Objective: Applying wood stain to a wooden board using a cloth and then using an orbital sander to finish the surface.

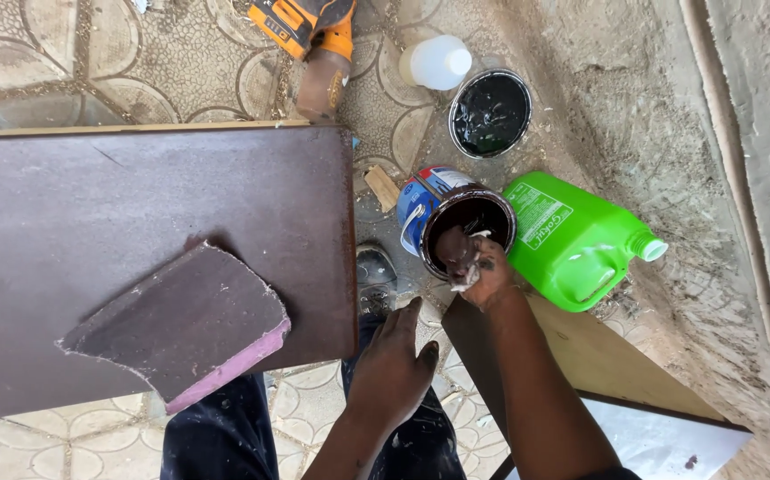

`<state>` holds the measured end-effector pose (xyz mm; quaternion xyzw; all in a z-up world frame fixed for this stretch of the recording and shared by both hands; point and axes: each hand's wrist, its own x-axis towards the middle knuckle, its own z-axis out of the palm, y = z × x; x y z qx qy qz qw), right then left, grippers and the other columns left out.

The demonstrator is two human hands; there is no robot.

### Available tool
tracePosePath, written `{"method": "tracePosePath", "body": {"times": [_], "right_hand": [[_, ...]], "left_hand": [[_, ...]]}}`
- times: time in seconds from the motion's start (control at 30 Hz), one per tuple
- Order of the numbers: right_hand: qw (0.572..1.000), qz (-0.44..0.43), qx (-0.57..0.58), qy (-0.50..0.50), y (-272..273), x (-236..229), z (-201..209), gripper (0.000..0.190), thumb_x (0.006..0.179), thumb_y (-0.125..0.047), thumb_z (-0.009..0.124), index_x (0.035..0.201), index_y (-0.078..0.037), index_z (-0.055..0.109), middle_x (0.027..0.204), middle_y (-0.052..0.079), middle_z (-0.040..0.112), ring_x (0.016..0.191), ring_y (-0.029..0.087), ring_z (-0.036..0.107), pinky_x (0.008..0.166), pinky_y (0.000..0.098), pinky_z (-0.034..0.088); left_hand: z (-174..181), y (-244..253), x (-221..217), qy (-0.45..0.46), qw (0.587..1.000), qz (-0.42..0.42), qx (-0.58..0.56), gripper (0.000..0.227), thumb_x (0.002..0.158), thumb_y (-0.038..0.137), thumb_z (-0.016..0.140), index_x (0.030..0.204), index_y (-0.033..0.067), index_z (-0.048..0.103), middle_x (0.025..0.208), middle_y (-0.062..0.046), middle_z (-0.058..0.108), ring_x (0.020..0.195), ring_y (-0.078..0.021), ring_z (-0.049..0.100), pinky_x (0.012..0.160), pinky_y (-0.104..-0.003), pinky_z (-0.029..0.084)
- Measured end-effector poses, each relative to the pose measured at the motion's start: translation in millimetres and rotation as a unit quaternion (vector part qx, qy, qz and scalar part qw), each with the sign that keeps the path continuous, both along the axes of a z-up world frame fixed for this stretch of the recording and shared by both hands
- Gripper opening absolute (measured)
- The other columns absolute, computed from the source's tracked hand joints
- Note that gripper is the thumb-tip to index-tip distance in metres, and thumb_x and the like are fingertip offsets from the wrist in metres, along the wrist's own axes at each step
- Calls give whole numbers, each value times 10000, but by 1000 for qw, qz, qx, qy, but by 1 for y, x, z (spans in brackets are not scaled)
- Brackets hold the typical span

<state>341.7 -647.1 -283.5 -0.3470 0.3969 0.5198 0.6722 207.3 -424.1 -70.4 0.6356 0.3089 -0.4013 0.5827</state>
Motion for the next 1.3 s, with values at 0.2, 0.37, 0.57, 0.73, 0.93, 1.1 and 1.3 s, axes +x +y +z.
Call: {"method": "tracePosePath", "body": {"times": [0.2, 0.37, 0.57, 0.73, 0.93, 1.1, 1.3], "right_hand": [[928, 39, -295, -226, -6, -26, -47, 326, 804, 88, 643, 1075, -93, 622, 825, 149, 704, 609, 296, 683, 461, 379, 483], [891, 166, -340, -249, 19, -8, -18, 263, 805, 79, 598, 1004, -62, 696, 752, 101, 662, 571, 185, 578, 491, 294, 497], [929, 184, -303, -111, 17, 3, 7, 177, 825, -26, 604, 965, -62, 706, 691, 85, 591, 534, 198, 564, 452, 291, 483], [875, 199, -371, -241, 37, -2, 30, 148, 871, -70, 715, 976, -102, 616, 561, 86, 509, 355, 154, 397, 302, 329, 324], [602, 494, -524, -344, 77, -13, 40, 240, 758, -315, 823, 926, -162, 745, 871, 81, 760, 781, 268, 694, 691, 440, 473], [732, 420, -450, -290, 56, -17, 39, 174, 682, -141, 773, 650, -116, 604, 608, 11, 504, 544, 146, 420, 491, 370, 301], [989, 10, -149, -20, 1, -3, 27, 338, 845, -200, 459, 537, -144, 585, 479, 51, 540, 388, 216, 534, 358, 354, 403]], "left_hand": [[-3, 4, -13, -30, 999, 14, 10, 666, 969, 293, 562, 1582, 171, 333, 1587, -131, 430, 1487, -375, 342, 1138, -564, 367], [-4, 9, -18, -21, 999, 14, 19, 663, 955, 299, 558, 1571, 198, 337, 1568, -57, 449, 1423, -339, 441, 1025, -585, 464], [3, 12, -16, -35, 999, 27, 11, 642, 955, 287, 568, 1555, 178, 368, 1565, -109, 461, 1375, -398, 481, 1047, -577, 450], [2, 11, -25, -52, 998, 32, 23, 635, 942, 288, 558, 1540, 160, 388, 1557, -92, 474, 1308, -421, 538, 974, -598, 472], [-2, 8, -31, -43, 998, 40, 28, 643, 940, 306, 568, 1545, 178, 393, 1552, -159, 470, 1339, -449, 507, 1022, -595, 447], [2, 9, -28, -56, 997, 42, 14, 622, 949, 282, 585, 1528, 146, 406, 1547, -102, 490, 1298, -434, 549, 985, -598, 471], [5, 9, -25, -49, 998, 43, 16, 623, 942, 277, 595, 1526, 165, 410, 1539, -92, 500, 1265, -436, 572, 995, -586, 466]]}}
